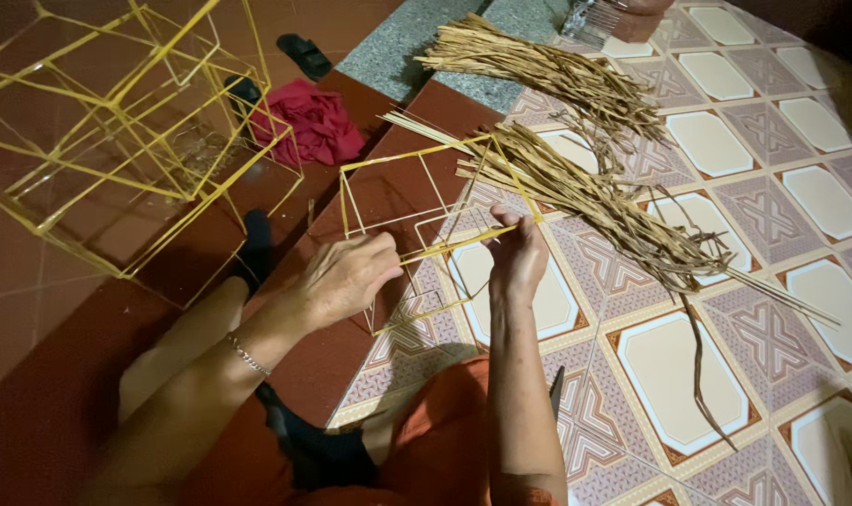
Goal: The person assembles a bamboo frame by wrapping yellow tape around intersecting sticks to secure joints. They use scissors to cut the tape and continue reinforcing the structure with additional tape layers.
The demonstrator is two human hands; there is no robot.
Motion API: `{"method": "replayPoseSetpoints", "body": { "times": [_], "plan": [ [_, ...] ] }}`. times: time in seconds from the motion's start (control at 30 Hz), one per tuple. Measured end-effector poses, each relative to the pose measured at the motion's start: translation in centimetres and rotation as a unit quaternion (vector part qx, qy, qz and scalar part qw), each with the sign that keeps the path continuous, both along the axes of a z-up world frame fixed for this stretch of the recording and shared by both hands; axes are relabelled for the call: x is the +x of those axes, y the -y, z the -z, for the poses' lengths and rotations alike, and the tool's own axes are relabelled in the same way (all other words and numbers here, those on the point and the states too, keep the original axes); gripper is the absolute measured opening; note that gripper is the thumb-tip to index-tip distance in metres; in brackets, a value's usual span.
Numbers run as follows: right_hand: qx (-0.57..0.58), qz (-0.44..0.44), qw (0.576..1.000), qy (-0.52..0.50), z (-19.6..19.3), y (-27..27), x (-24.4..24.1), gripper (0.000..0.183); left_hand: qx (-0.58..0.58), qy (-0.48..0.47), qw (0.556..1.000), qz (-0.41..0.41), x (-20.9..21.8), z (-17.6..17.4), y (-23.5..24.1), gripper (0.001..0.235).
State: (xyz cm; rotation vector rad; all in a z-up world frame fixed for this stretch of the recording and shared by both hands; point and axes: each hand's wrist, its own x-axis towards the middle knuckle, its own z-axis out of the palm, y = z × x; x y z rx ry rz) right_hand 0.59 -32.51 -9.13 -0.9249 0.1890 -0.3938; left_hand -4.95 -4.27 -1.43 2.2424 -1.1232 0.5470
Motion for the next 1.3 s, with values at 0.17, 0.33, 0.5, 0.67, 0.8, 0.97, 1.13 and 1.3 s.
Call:
{"method": "replayPoseSetpoints", "body": {
  "times": [0.17, 0.33, 0.5, 0.67, 0.8, 0.97, 1.13, 1.3],
  "plan": [
    [0.109, -0.036, 0.992, 0.057, 1.5, 1.3, 1.4, 0.035, -0.019, -0.012, 1.0, 0.011, -0.1, 0.2, 0.2, 0.015],
    [0.248, -0.041, 0.968, 0.02, 1.3, 1.7, 1.4, 0.031, -0.024, -0.061, 0.998, 0.01, -0.1, 0.6, 0.3, 0.014],
    [0.151, -0.074, 0.986, 0.014, 0.5, 0.0, -0.3, 0.034, -0.045, -0.047, 0.998, -0.019, -0.2, 0.6, 0.2, 0.019],
    [-0.233, 0.108, 0.965, -0.046, 0.4, -1.4, -4.3, 0.025, -0.063, -0.05, 0.997, -0.019, -0.2, 0.6, 0.5, 0.019],
    [-0.594, 0.23, 0.76, 0.131, -1.4, 0.0, -5.4, 0.014, -0.067, -0.047, 0.996, -0.02, -0.1, 0.9, 0.6, 0.018],
    [-0.805, 0.172, 0.537, 0.185, -3.8, 1.3, -4.5, 0.008, -0.073, -0.047, 0.996, -0.03, -0.3, 0.9, 0.6, 0.018],
    [-0.836, 0.018, 0.531, 0.139, -4.9, 2.9, -2.9, 0.015, -0.073, -0.043, 0.996, -0.034, -0.5, 1.1, 0.4, 0.017],
    [-0.807, -0.075, 0.57, 0.137, -6.2, 3.4, -1.7, 0.024, -0.04, -0.098, 0.993, -0.052, -0.2, 1.0, 0.5, 0.02]
  ]
}}
